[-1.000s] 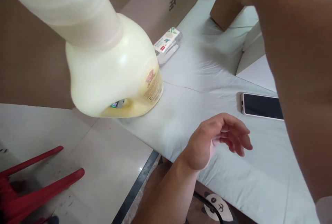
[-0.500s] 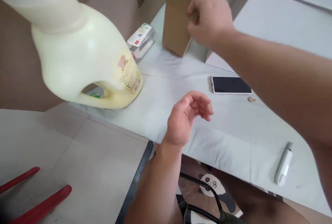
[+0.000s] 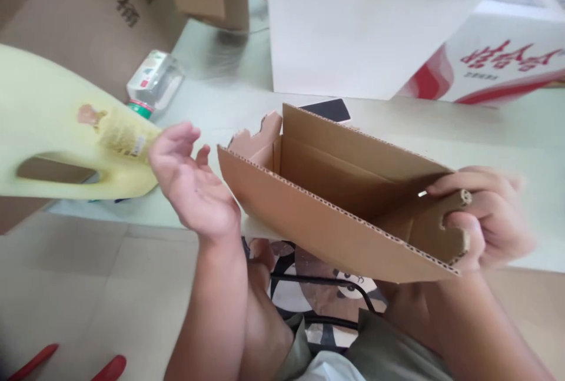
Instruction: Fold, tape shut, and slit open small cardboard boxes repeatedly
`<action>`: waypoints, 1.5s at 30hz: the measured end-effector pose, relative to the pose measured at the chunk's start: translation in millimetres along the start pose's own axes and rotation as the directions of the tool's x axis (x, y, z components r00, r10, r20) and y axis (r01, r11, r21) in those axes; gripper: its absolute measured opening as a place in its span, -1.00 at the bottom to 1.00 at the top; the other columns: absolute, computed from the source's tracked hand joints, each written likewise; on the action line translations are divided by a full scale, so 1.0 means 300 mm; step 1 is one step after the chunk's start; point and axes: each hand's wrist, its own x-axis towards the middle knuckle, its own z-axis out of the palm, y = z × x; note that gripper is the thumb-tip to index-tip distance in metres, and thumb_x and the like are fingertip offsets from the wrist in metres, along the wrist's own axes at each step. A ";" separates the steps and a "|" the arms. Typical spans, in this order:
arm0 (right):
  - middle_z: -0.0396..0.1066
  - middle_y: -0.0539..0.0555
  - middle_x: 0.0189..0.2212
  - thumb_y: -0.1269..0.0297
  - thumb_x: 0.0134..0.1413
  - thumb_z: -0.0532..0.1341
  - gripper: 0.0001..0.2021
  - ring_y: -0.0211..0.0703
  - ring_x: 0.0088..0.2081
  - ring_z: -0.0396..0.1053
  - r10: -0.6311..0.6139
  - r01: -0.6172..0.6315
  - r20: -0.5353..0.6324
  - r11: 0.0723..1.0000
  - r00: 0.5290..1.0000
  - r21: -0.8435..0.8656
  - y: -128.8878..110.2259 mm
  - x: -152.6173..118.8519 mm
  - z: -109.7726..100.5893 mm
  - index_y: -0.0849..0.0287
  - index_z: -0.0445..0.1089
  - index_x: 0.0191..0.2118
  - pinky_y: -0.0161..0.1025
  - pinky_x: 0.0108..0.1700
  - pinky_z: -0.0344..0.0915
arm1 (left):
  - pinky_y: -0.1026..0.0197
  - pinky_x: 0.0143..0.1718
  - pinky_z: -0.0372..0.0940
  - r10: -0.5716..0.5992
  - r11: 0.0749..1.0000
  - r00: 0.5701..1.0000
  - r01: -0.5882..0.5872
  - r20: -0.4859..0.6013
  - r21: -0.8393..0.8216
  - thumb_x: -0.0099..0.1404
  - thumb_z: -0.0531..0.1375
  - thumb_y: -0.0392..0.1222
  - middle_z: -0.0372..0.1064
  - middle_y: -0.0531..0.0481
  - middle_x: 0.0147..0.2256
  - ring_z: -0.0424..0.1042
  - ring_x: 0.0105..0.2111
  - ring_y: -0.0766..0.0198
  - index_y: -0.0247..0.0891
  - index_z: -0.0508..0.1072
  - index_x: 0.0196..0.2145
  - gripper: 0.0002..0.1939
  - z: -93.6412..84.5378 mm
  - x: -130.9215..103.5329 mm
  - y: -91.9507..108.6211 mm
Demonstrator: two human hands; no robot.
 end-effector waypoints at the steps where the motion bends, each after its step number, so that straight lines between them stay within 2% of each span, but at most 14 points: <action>1: 0.21 0.17 -0.75 -0.47 -0.35 0.09 -0.33 0.05 -0.59 0.21 -0.148 0.148 -0.007 0.989 0.989 0.003 0.029 -0.010 -0.023 0.01 -0.07 -0.93 0.40 -0.11 0.27 | 0.15 0.12 0.27 -0.041 0.999 0.996 0.043 0.081 -0.026 0.34 0.09 -0.08 0.45 -0.04 -0.05 0.39 0.10 0.11 -0.13 0.50 -0.17 -0.78 0.016 -0.021 -0.003; 2: 0.21 0.16 -0.75 -0.41 -0.25 0.08 -0.34 0.06 -0.59 0.24 -0.226 0.229 -0.060 0.973 0.972 0.039 0.048 -0.022 -0.036 0.03 -0.07 -0.90 0.36 -0.17 0.30 | 0.14 0.11 0.29 -0.075 0.995 0.985 0.085 0.153 -0.056 0.35 0.11 -0.02 0.47 -0.06 -0.04 0.42 0.11 0.08 -0.14 0.52 -0.15 -0.74 0.034 -0.043 -0.008; 4: 0.41 0.11 -0.61 -0.23 -0.09 0.14 -0.49 0.16 -0.40 0.44 -0.198 0.228 -0.233 0.967 0.952 0.111 0.065 -0.049 -0.043 0.03 0.09 -0.75 0.35 -0.09 0.34 | 0.12 0.06 0.36 -0.124 0.984 0.957 0.152 0.262 -0.090 0.33 0.14 0.09 0.51 -0.08 -0.03 0.46 0.11 0.02 -0.16 0.56 -0.15 -0.66 0.068 -0.086 -0.021; 6: 0.60 0.02 -0.22 -0.06 0.04 0.18 -0.72 0.16 -0.02 0.51 -0.106 0.143 -0.177 0.965 0.979 0.218 0.080 -0.079 -0.043 -0.04 0.28 -0.54 0.33 0.16 0.31 | 0.09 0.08 0.39 -0.131 0.977 0.934 0.179 0.333 -0.117 0.31 0.17 0.17 0.52 -0.08 0.01 0.46 0.14 -0.02 -0.16 0.60 -0.14 -0.60 0.097 -0.124 -0.043; 8: 0.51 -0.05 0.12 0.01 0.11 0.18 -0.84 0.09 0.25 0.39 -0.084 0.115 -0.100 0.924 0.991 0.363 0.123 -0.108 -0.052 -0.10 0.41 -0.30 0.26 0.32 0.23 | 0.04 0.15 0.38 -0.117 0.976 0.912 0.178 0.394 -0.122 0.31 0.18 0.25 0.53 -0.07 0.04 0.45 0.17 -0.06 -0.14 0.61 -0.12 -0.54 0.118 -0.151 -0.074; 11: 0.32 0.00 0.33 -0.05 0.21 0.12 -0.62 0.11 0.38 0.24 -0.220 0.190 0.007 0.860 0.976 0.473 0.235 -0.144 -0.082 -0.07 0.46 0.04 0.26 0.42 0.13 | -0.06 0.21 0.37 0.098 0.980 0.826 0.017 0.556 -0.198 0.30 0.10 0.41 0.55 -0.03 0.05 0.46 0.17 -0.07 -0.07 0.63 -0.05 -0.40 0.134 -0.176 -0.129; 14: 0.27 0.05 0.36 -0.22 0.30 -0.06 -0.41 0.18 0.46 0.09 -0.289 0.205 0.102 0.848 0.952 0.489 0.323 -0.165 -0.108 -0.01 0.42 0.19 0.37 0.48 -0.03 | -0.10 0.31 0.30 0.236 0.961 0.752 -0.088 0.615 -0.261 0.38 -0.05 0.41 0.50 0.05 0.14 0.40 0.24 -0.05 0.00 0.58 0.09 -0.34 0.135 -0.195 -0.173; 17: 0.30 0.02 0.34 -0.30 0.30 -0.12 -0.34 0.20 0.50 -0.04 -0.330 0.246 0.102 0.844 0.938 0.476 0.338 -0.166 -0.112 -0.02 0.42 0.20 0.41 0.51 -0.16 | -0.16 0.39 0.19 0.240 0.965 0.707 -0.102 0.665 -0.240 0.34 -0.06 0.48 0.44 0.06 0.22 0.31 0.32 -0.10 0.05 0.53 0.16 -0.28 0.127 -0.213 -0.196; 20: 0.37 0.03 0.29 -0.21 0.32 -0.02 -0.44 0.20 0.47 0.05 -0.379 0.300 0.082 0.832 0.922 0.467 0.315 -0.152 -0.096 -0.03 0.43 0.18 0.37 0.53 -0.15 | -0.19 0.44 0.12 0.220 0.972 0.694 -0.094 0.685 -0.217 0.27 -0.06 0.57 0.38 0.06 0.27 0.22 0.38 -0.12 0.07 0.48 0.21 -0.19 0.120 -0.229 -0.205; 25: 0.36 0.01 0.29 -0.10 0.35 0.02 -0.51 0.12 0.41 0.20 -0.402 0.336 0.000 0.765 0.915 0.549 0.302 -0.139 -0.059 -0.12 0.29 0.28 0.36 0.54 -0.20 | -0.06 0.47 0.14 0.239 0.961 0.698 -0.068 0.676 -0.269 0.25 -0.28 0.62 0.34 0.16 0.31 0.20 0.40 0.00 0.03 0.44 0.25 -0.02 0.120 -0.245 -0.206; 32: 0.27 -0.09 0.37 -0.05 0.18 0.24 -0.46 0.13 0.47 0.09 -0.527 0.419 0.045 0.721 0.849 0.552 0.289 -0.112 -0.087 -0.21 0.21 0.26 0.44 0.53 -0.26 | -0.18 0.48 0.10 0.155 0.976 0.701 -0.001 0.696 -0.216 0.18 -0.15 0.67 0.33 0.17 0.31 0.14 0.42 -0.10 0.14 0.46 0.22 -0.08 0.135 -0.236 -0.185; 36: 0.18 -0.11 0.41 -0.12 0.21 0.16 -0.61 0.15 0.49 0.01 -0.533 0.368 0.123 0.716 0.837 0.593 0.281 -0.104 -0.121 -0.10 0.36 0.06 0.42 0.54 -0.38 | -0.23 0.49 0.04 0.139 0.973 0.655 0.050 0.743 -0.226 0.21 -0.05 0.62 0.27 0.17 0.35 0.08 0.44 -0.12 0.09 0.41 0.27 -0.11 0.134 -0.231 -0.172; 41: 0.21 -0.15 0.39 -0.20 0.27 0.03 -0.58 0.10 0.53 -0.14 -0.480 0.261 0.174 0.707 0.860 0.657 0.281 -0.112 -0.143 -0.06 0.47 -0.09 0.34 0.57 -0.40 | -0.26 0.51 -0.03 0.068 0.976 0.697 0.102 0.714 -0.192 0.16 -0.08 0.67 0.28 0.12 0.34 0.04 0.45 -0.15 0.10 0.45 0.23 -0.07 0.114 -0.239 -0.171; 45: 0.28 -0.13 0.35 -0.17 0.29 0.04 -0.59 0.09 0.51 -0.06 -0.440 0.203 0.169 0.678 0.882 0.707 0.268 -0.117 -0.146 -0.04 0.50 -0.20 0.31 0.57 -0.38 | -0.26 0.52 -0.12 0.083 0.983 0.683 0.064 0.726 -0.173 0.19 -0.11 0.66 0.25 0.09 0.36 -0.02 0.47 -0.16 0.07 0.42 0.27 -0.06 0.103 -0.242 -0.175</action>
